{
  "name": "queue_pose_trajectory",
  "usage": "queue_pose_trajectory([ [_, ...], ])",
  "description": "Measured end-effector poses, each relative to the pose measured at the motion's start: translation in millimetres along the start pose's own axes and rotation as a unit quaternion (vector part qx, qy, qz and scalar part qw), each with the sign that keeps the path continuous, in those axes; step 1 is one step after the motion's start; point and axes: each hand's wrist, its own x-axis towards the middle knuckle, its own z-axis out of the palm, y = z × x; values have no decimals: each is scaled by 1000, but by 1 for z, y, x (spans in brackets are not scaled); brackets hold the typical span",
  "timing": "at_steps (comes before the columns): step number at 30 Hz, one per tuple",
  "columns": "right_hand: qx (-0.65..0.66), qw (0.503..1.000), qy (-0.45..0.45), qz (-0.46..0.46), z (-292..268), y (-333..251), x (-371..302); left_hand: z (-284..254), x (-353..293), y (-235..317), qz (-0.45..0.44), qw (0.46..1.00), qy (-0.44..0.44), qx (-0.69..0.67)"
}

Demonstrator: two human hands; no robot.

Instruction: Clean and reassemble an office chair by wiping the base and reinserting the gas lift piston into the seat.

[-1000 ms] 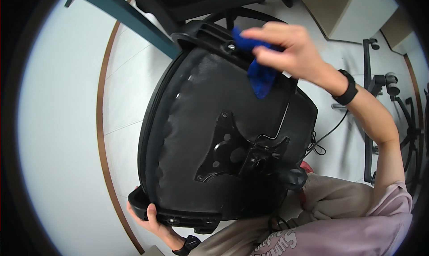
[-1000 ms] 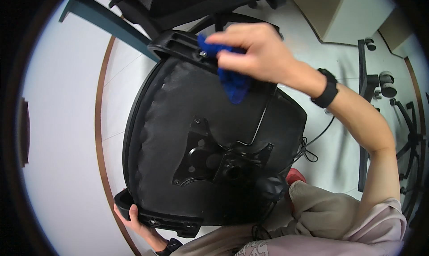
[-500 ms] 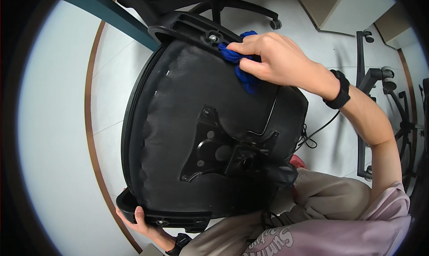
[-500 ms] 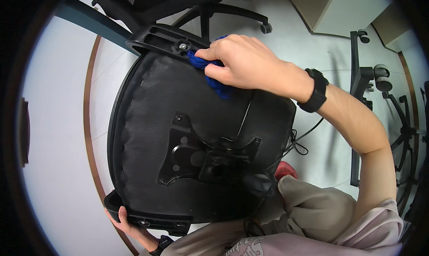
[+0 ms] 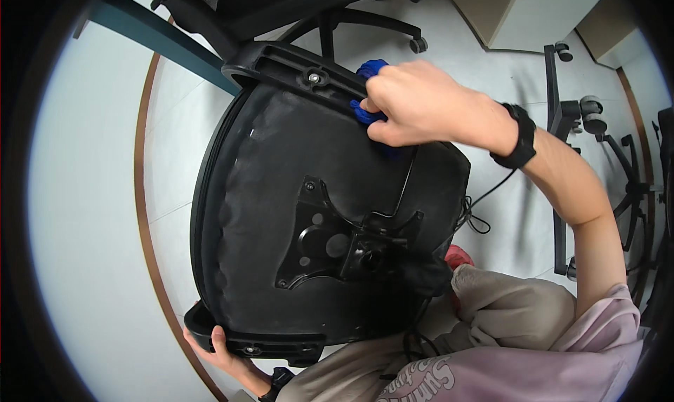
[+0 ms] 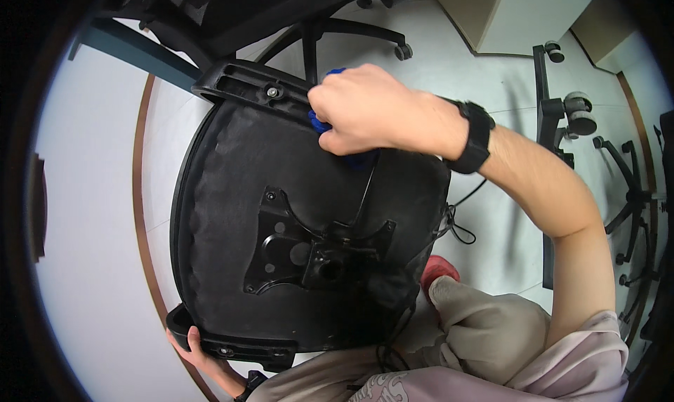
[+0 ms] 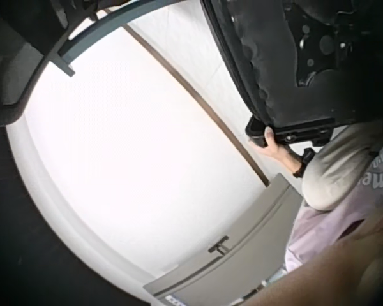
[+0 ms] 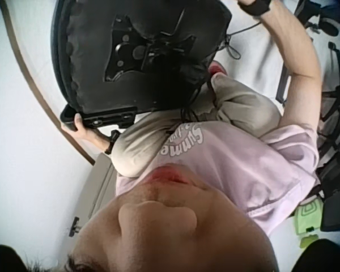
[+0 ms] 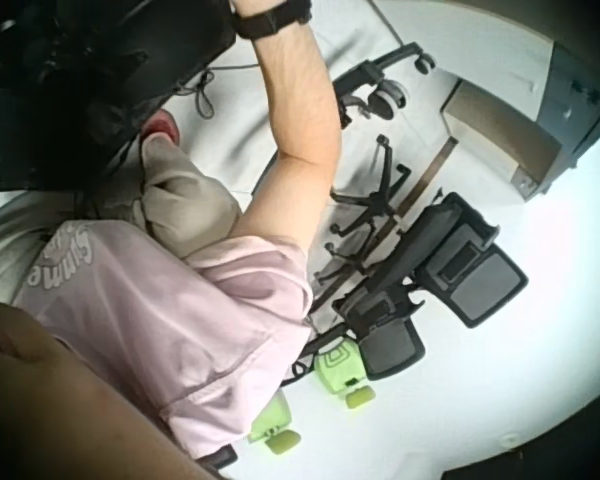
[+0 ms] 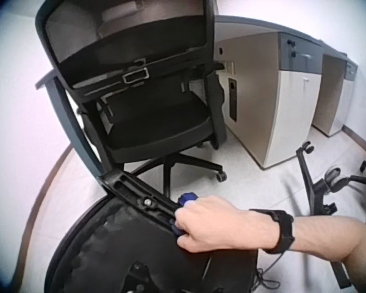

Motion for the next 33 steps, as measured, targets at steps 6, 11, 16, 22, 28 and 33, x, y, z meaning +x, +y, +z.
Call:
queue_pose_trajectory([
  [6, 16, 994, -107, 18, -25, 5, 25, 2, -3, 2, -12, 1000, -3, -26],
  [11, 199, 978, -42, 58, -24, 15, 12, 5, -4, -4, -13, 999, 31, 12],
  [16, 182, 971, 144, 57, -6, 45, 2, 0, 0, -7, -3, 1000, 12, -11],
  [22, 85, 973, 211, 47, -22, 54, 1, 4, 0, -5, -24, 999, 24, -16],
  [28, 163, 975, 150, 14, -1, 32, 12, 5, 0, -5, -15, 999, 35, 5],
  [33, 126, 983, 118, 55, 16, 16, 15, 3, 0, -8, -17, 999, 43, 10],
])
